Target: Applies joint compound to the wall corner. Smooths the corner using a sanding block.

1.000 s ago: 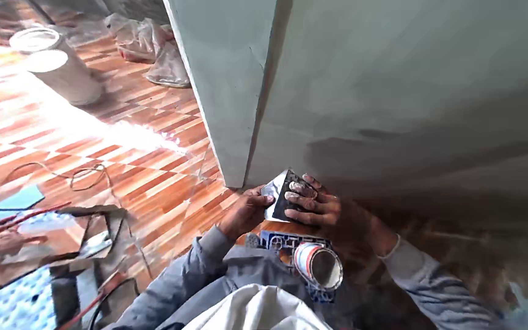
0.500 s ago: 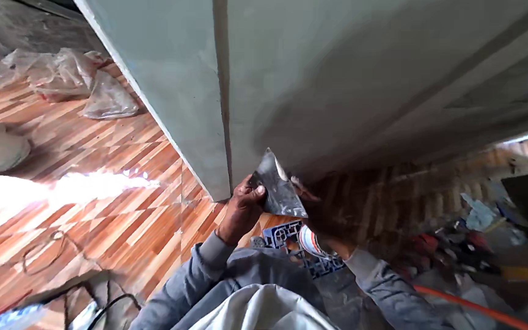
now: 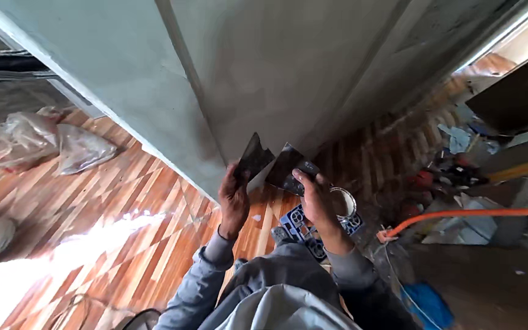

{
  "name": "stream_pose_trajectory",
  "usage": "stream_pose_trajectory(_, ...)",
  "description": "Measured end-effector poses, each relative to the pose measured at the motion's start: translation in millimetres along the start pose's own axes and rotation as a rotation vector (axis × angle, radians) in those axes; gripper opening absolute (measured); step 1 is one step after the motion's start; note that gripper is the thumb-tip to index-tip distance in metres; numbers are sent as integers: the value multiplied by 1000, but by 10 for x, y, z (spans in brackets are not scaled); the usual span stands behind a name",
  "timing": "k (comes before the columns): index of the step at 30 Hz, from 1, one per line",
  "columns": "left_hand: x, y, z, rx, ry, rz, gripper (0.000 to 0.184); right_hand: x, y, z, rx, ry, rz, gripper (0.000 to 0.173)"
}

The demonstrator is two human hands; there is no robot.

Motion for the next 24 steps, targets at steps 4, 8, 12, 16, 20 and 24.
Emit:
stream_pose_trajectory(4, -186, 75, -3, 175, -31, -184, 31, -28, -206, 99, -9, -88, 2, 20)
stream_pose_trajectory(8, -342, 260, -160, 386, 0, -324, 38, -10, -433, 25, 88, -269, -4, 21)
stream_pose_trajectory(12, -499, 542, -325, 607, 120, -390, 40, 47, -518, -108, 405, -400, -74, 20)
stream_pose_trajectory(16, -781, 873, -471, 530, 397, -215, 33, 438, -373, -245, 489, -253, -96, 19)
stream_pose_trajectory(20, -1072, 1063, -502, 319, 516, 135, 35, 860, -388, -288, 388, -200, -194, 26)
stream_pose_trajectory(24, -1243, 1065, -469, 310, 512, 305, 32, 1145, -639, -223, -318, 757, -531, 28)
Point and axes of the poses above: each hand's wrist, its own x-axis towards the middle knuckle, its own y-axis out of the back of the hand, z = x × y, the point moved 2 cm from there along x, towards the middle knuckle, and after that the axes turned 3 degrees about z, right-handed, at the moved point
